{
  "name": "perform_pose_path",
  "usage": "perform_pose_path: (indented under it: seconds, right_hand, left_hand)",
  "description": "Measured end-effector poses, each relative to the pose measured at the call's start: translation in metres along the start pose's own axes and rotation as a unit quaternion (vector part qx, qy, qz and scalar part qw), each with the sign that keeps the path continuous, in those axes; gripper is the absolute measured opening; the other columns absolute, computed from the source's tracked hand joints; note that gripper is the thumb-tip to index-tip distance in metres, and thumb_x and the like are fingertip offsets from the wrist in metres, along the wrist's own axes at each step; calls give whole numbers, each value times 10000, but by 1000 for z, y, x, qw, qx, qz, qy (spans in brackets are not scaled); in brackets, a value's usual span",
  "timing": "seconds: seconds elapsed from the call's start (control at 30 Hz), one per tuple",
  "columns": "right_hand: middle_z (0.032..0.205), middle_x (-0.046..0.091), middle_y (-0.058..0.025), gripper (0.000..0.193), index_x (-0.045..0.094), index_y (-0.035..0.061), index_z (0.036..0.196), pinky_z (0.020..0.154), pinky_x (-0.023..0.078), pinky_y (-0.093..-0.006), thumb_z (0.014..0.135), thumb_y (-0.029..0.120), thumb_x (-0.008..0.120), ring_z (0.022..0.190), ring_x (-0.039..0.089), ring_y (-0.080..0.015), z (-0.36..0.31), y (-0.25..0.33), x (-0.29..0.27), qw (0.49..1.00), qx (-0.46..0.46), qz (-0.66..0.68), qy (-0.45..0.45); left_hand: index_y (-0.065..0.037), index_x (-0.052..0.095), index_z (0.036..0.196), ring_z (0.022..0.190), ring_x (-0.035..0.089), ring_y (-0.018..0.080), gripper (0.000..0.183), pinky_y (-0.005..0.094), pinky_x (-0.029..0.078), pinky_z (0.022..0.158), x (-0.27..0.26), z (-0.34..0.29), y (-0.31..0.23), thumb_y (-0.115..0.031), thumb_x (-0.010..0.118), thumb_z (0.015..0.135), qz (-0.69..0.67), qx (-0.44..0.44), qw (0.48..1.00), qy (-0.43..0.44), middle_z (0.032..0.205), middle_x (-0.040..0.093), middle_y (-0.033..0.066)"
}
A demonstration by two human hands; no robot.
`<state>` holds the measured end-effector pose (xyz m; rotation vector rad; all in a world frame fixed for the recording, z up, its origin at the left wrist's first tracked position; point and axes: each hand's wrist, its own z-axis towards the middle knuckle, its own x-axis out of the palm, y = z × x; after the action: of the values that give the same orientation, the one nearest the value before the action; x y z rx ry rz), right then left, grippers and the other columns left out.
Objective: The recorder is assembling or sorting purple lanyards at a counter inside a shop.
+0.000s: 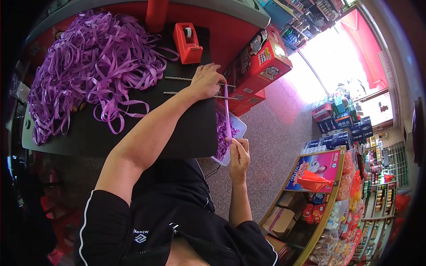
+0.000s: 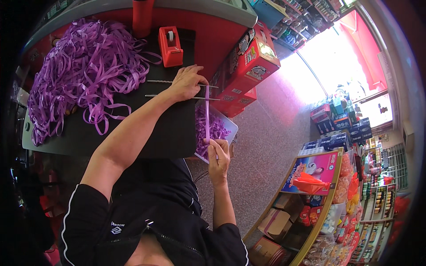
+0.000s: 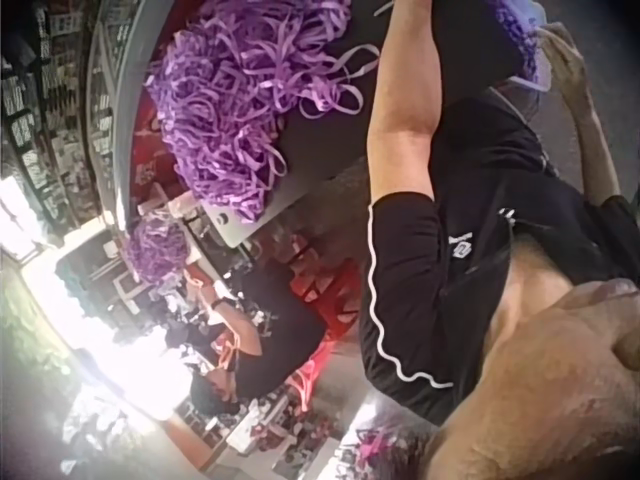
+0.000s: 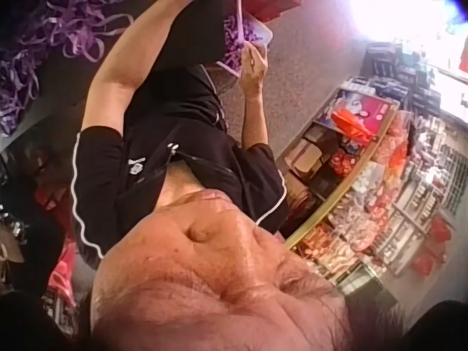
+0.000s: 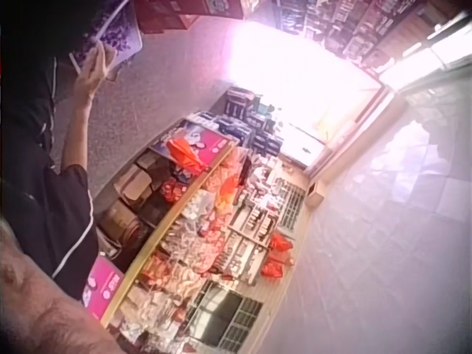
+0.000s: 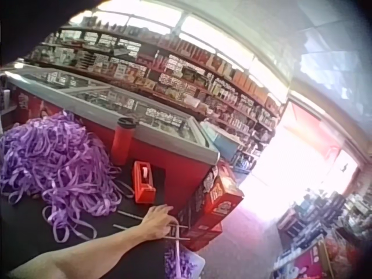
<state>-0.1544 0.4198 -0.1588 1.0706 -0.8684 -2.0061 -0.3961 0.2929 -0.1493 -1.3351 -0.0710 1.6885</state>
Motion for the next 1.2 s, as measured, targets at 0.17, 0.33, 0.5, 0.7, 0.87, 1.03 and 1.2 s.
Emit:
perform_pose_path:
  seconds: [0.17,0.33,0.5,0.7,0.87,1.03,1.2]
  right_hand:
    - [871,583,-66,151,675,-34,997,725,429,-260,885,35,601,829,524,-158,24,14,-2,996,-81,-40,7]
    - [854,560,-46,143,683,-40,973,695,413,-238,889,46,606,810,511,-123,79,39,-9,997,-76,8,28]
    - [860,545,-2,161,683,-30,981,702,375,-196,916,87,593,803,488,-69,155,35,0,988,-63,119,73]
    - [867,575,27,208,697,-7,984,747,362,-197,932,164,591,802,480,-43,243,-9,26,972,-15,177,155]
    - [924,649,10,238,702,14,1001,804,381,-214,930,217,601,832,501,-49,268,-65,47,952,47,218,209]
    - [876,639,7,238,700,5,980,776,407,-227,922,217,607,819,530,-63,260,-97,59,951,100,209,204]
    - [865,633,4,242,696,2,963,744,418,-234,918,222,605,827,548,-70,254,-128,66,941,168,194,222]
  left_hand:
    - [-232,741,972,1348,330,301,296,431,205,1102,0,0,1,-103,600,747,5,-4,1000,1,1382,458,143]
    - [-239,740,976,1345,337,298,293,431,205,1105,0,1,0,-111,608,747,8,-4,1000,-1,1376,466,138]
    - [-224,734,985,1343,341,304,315,431,214,1107,-1,1,0,-90,589,739,8,-5,1000,3,1376,464,147]
    - [-165,724,975,1339,348,320,339,436,232,1107,-6,-2,-4,-51,561,700,-8,-5,1000,-9,1373,464,168]
    - [-124,720,945,1334,354,321,320,436,238,1105,-9,0,-9,-50,560,677,-14,-19,1000,-12,1361,473,171]
    - [-115,717,936,1324,366,318,303,435,242,1103,-7,-2,-7,-55,561,683,-23,-12,999,-22,1348,482,169]
    - [-112,712,942,1323,368,316,296,434,247,1099,-4,-2,-3,-57,560,694,-19,-6,999,-35,1351,479,165]
